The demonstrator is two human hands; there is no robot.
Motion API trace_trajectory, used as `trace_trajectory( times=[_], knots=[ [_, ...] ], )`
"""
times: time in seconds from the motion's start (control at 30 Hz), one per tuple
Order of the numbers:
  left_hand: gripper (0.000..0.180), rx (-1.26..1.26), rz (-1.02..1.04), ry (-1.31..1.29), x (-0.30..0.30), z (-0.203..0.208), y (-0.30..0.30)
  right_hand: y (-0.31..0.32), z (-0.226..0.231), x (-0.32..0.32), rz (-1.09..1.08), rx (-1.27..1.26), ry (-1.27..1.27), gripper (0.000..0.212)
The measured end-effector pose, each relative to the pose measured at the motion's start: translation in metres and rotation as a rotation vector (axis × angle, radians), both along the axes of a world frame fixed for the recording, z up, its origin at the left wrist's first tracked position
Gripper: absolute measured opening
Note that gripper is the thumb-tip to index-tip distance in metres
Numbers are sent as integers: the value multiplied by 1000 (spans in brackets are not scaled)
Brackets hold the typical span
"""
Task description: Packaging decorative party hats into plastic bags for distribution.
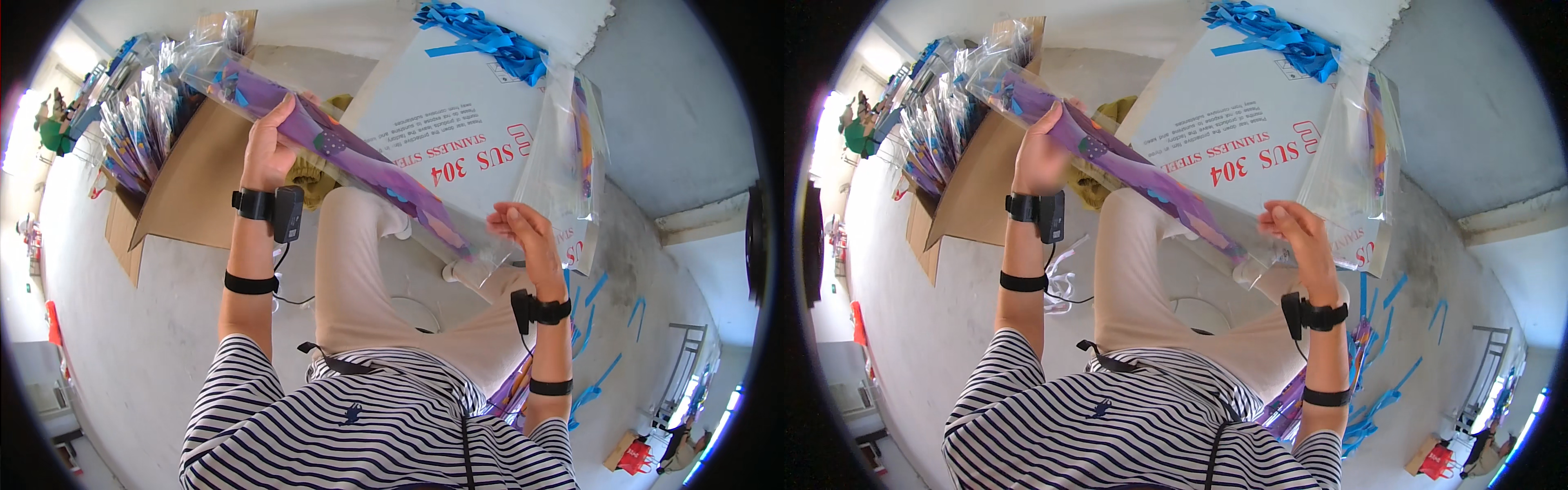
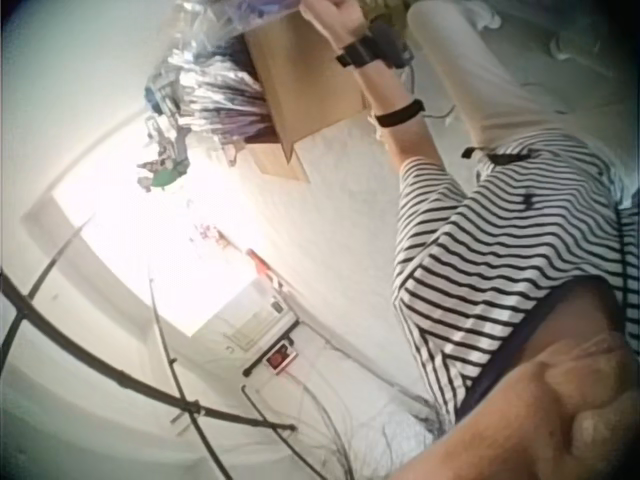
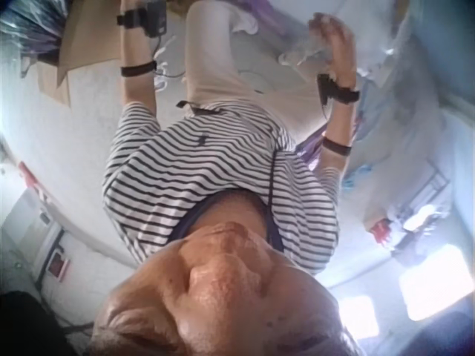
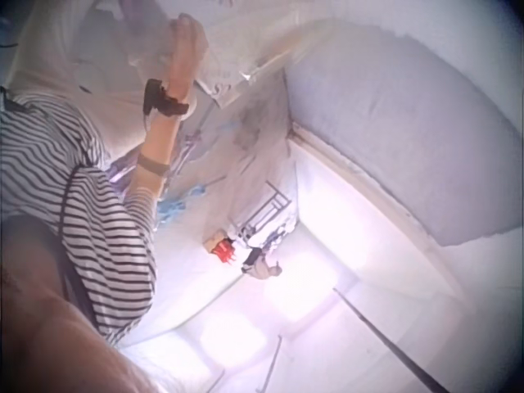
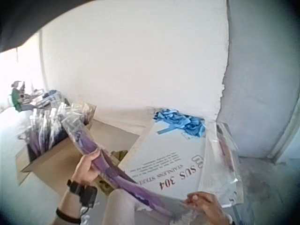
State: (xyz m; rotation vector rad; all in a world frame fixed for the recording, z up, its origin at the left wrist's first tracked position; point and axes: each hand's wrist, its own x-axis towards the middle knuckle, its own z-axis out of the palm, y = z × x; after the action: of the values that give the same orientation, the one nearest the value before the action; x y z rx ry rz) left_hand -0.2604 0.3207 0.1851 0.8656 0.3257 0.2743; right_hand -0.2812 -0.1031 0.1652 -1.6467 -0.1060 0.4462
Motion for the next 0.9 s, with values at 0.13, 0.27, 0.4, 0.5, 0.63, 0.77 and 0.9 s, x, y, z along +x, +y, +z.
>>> trace_trajectory(
  times=[0.13, 0.27, 0.4, 0.5, 0.63, 0.77, 0.9],
  knots=[
    [29, 46, -151, -61, -7, -2, -6, 34, 13, 14, 168, -128, -85, 34],
    [30, 14, -79, -47, -1, -5, -31, 66, 11, 16, 256, -252, -234, 32],
    [29, 17, -283, -43, -7, -3, -45, 78, 2, 18, 421, -281, -111, 15],
    [31, 75, -262, -31, -15, -10, -42, 81, -20, 16, 408, -136, -99, 10],
    [31, 179, -356, -1, -20, -13, -65, 67, -15, 13, 292, -114, -7, 9],
    [29, 140, -450, 49, -15, -52, -90, 41, -21, 14, 282, -214, -63, 14],
    [31, 108, -412, 118, -6, -59, -100, -1, -43, 28, 80, -110, 87, 19]
  ],
)
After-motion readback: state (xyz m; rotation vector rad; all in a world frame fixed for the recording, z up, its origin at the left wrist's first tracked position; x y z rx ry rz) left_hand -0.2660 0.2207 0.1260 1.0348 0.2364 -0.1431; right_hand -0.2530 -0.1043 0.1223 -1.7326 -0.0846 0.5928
